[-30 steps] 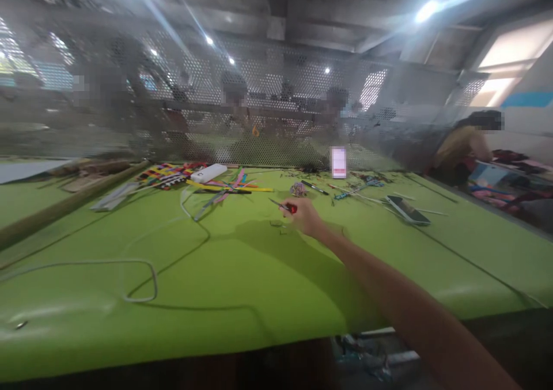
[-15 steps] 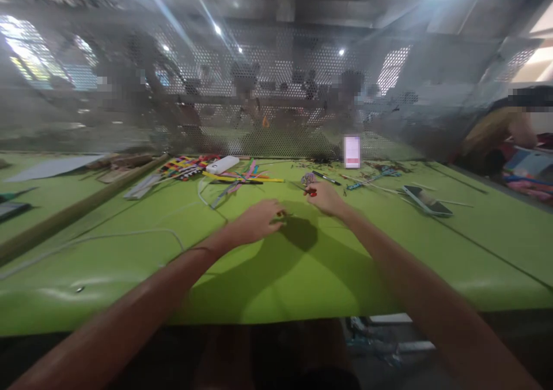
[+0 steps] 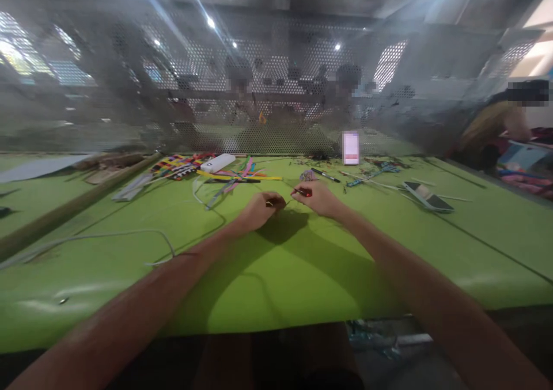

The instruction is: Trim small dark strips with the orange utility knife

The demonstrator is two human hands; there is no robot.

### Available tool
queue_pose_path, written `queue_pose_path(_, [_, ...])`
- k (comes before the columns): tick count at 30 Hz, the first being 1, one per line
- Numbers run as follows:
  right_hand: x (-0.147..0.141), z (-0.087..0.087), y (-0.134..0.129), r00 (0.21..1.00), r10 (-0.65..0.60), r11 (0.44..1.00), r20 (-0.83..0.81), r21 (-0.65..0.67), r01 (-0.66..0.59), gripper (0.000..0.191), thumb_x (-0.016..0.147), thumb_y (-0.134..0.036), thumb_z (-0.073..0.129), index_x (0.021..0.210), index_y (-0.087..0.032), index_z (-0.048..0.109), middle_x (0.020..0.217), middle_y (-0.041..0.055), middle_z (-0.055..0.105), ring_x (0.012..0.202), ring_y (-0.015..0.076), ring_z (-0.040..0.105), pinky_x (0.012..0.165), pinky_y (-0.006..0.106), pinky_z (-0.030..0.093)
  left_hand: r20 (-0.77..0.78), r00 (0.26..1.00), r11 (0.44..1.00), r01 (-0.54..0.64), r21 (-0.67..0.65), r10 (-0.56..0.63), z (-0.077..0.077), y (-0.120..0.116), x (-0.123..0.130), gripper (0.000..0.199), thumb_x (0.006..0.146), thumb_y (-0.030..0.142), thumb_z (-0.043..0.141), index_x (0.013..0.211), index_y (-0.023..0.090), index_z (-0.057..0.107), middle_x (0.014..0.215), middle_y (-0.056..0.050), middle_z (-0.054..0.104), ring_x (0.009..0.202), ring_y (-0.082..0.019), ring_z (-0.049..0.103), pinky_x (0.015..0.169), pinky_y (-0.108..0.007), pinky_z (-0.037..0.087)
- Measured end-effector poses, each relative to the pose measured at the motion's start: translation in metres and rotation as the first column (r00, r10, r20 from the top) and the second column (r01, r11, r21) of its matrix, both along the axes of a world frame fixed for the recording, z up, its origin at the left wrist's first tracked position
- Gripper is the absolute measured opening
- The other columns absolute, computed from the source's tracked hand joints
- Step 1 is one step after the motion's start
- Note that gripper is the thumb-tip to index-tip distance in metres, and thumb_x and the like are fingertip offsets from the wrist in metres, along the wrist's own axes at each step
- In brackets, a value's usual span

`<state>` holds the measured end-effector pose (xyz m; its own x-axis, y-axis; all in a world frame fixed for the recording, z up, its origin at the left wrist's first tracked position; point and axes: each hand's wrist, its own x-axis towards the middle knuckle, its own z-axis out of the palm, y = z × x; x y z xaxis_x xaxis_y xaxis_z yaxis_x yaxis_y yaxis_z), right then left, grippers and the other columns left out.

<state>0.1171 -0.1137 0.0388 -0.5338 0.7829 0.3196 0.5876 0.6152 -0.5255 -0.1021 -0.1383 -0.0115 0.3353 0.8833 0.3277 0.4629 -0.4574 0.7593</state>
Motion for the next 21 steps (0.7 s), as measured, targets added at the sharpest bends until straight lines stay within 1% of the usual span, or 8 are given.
queue_pose_path(2, [-0.003, 0.001, -0.006, 0.997, 0.070, 0.997, -0.034, -0.010, -0.071, 0.023, 0.097, -0.032, 0.065, 0.086, -0.015, 0.075, 0.071, 0.0027, 0.068, 0.060, 0.0125, 0.050, 0.060, 0.027, 0.037, 0.233, 0.972, 0.996, 0.011, -0.085, 0.010, 0.000, 0.000, -0.001, 0.015, 0.086, 0.031, 0.069, 0.085, 0.016, 0.070, 0.076, -0.003, 0.071, 0.067, -0.014, 0.064, 0.068, -0.028, 0.056])
queue_pose_path(5, [-0.005, 0.002, -0.013, 0.988, 0.114, 0.992, -0.101, -0.044, -0.118, 0.020, 0.095, -0.031, 0.066, 0.087, -0.015, 0.074, 0.072, 0.0032, 0.070, 0.059, 0.0120, 0.051, 0.059, 0.026, 0.038, 0.343, 0.939, 0.993, 0.047, -0.106, -0.008, 0.003, -0.001, -0.001, 0.018, 0.081, 0.033, 0.074, 0.083, 0.016, 0.068, 0.072, -0.001, 0.068, 0.063, -0.012, 0.061, 0.063, -0.025, 0.055])
queue_pose_path(8, [-0.003, 0.001, -0.012, 0.977, 0.081, 0.993, -0.196, -0.064, -0.095, 0.016, 0.092, -0.026, 0.065, 0.097, -0.015, 0.074, 0.076, 0.0047, 0.073, 0.055, 0.0111, 0.051, 0.056, 0.026, 0.040, 0.314, 0.949, 0.991, 0.051, -0.124, -0.009, 0.006, -0.002, -0.004, 0.013, 0.084, 0.027, 0.072, 0.084, 0.016, 0.067, 0.072, -0.001, 0.066, 0.062, -0.011, 0.060, 0.057, -0.023, 0.052])
queue_pose_path(10, [0.000, 0.001, -0.008, 0.974, 0.043, 0.995, -0.224, -0.080, -0.062, 0.017, 0.092, -0.026, 0.063, 0.100, -0.015, 0.073, 0.078, 0.0051, 0.074, 0.052, 0.0110, 0.051, 0.053, 0.026, 0.041, 0.281, 0.959, 0.988, 0.013, -0.157, 0.032, 0.007, -0.001, -0.007, 0.006, 0.086, 0.021, 0.068, 0.084, 0.016, 0.065, 0.076, -0.001, 0.065, 0.067, -0.012, 0.061, 0.056, -0.021, 0.051])
queue_pose_path(13, [0.005, 0.000, 0.001, 0.977, 0.005, 0.997, -0.211, -0.078, -0.022, 0.017, 0.093, -0.027, 0.062, 0.097, -0.016, 0.073, 0.080, 0.0057, 0.075, 0.052, 0.0110, 0.052, 0.051, 0.025, 0.041, 0.264, 0.959, 0.977, -0.050, -0.208, 0.105, 0.008, 0.003, -0.010, 0.003, 0.086, 0.015, 0.064, 0.087, 0.017, 0.062, 0.083, -0.002, 0.065, 0.075, -0.013, 0.063, 0.054, -0.020, 0.051])
queue_pose_path(15, [0.009, -0.001, 0.006, 0.981, -0.030, 0.999, -0.193, -0.049, 0.021, 0.017, 0.093, -0.027, 0.061, 0.096, -0.017, 0.074, 0.082, 0.0062, 0.076, 0.053, 0.0112, 0.052, 0.052, 0.026, 0.041, 0.269, 0.956, 0.970, -0.052, -0.237, 0.117, 0.008, 0.005, -0.011, 0.005, 0.089, 0.016, 0.063, 0.087, 0.018, 0.059, 0.083, -0.003, 0.065, 0.076, -0.014, 0.064, 0.054, -0.020, 0.051])
queue_pose_path(17, [0.011, -0.002, 0.009, 0.980, -0.075, 0.997, -0.184, -0.029, 0.071, 0.018, 0.093, -0.027, 0.061, 0.097, -0.016, 0.075, 0.082, 0.0071, 0.077, 0.054, 0.0118, 0.053, 0.053, 0.027, 0.042, 0.281, 0.955, 0.963, -0.020, -0.268, 0.098, 0.010, 0.006, -0.013, 0.009, 0.092, 0.022, 0.062, 0.085, 0.018, 0.057, 0.081, -0.003, 0.065, 0.073, -0.013, 0.064, 0.056, -0.021, 0.052])
queue_pose_path(21, [0.012, -0.005, 0.011, 0.967, -0.111, 0.994, -0.229, -0.021, 0.109, 0.019, 0.093, -0.029, 0.062, 0.099, -0.015, 0.074, 0.085, 0.0097, 0.078, 0.052, 0.0118, 0.052, 0.051, 0.027, 0.042, 0.230, 0.972, 0.957, 0.099, -0.273, -0.035, 0.016, 0.001, -0.016, 0.018, 0.089, 0.033, 0.070, 0.087, 0.017, 0.061, 0.077, -0.001, 0.065, 0.066, -0.012, 0.061, 0.059, -0.023, 0.053])
